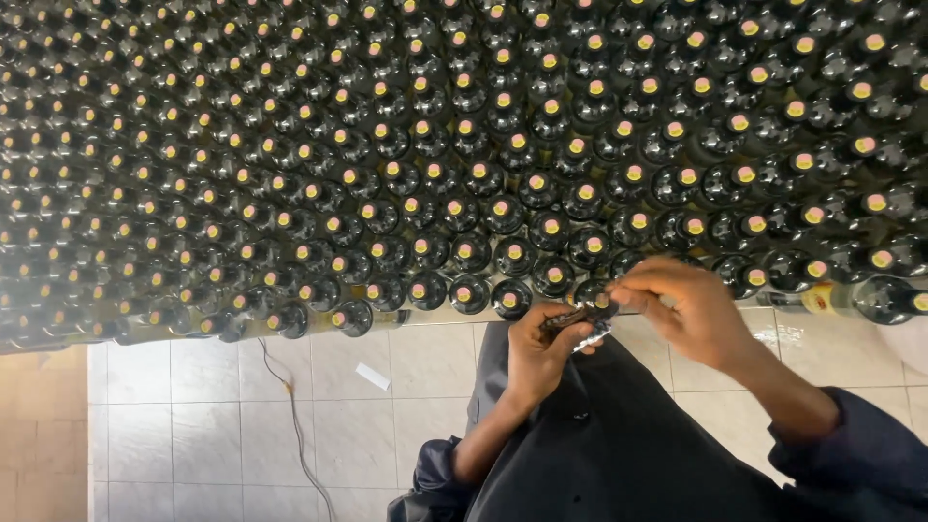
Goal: The person stands in front of a large collection of dark bottles arranged on a table. They repeatedly pick up small, round stickers from their left hand and apply them to the necks of the bottles using their right hand.
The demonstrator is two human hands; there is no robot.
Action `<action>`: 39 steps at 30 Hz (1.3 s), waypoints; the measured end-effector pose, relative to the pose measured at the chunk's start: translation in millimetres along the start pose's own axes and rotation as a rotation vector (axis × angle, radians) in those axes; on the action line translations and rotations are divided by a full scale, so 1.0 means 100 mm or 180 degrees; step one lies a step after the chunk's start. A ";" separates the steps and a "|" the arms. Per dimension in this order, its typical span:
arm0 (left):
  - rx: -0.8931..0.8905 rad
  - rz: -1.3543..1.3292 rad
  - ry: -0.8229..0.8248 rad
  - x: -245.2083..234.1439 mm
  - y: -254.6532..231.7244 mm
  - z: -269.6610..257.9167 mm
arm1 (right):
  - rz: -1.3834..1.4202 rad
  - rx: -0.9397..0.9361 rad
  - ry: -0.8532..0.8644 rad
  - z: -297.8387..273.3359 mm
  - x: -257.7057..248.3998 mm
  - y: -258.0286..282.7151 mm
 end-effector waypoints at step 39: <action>-0.0004 0.0052 -0.0644 0.76 0.34 -0.35 | -0.2624 0.0198 0.0969 1.05 -1.00 -1.29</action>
Point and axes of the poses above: each hand's wrist, its own z-axis towards the middle knuckle, its own x-axis out of the palm, y = z × x, the point moved 1 cm from there along z, towards the middle knuckle, and after that the axes turned 11 degrees about -x, right-handed, at the moved point
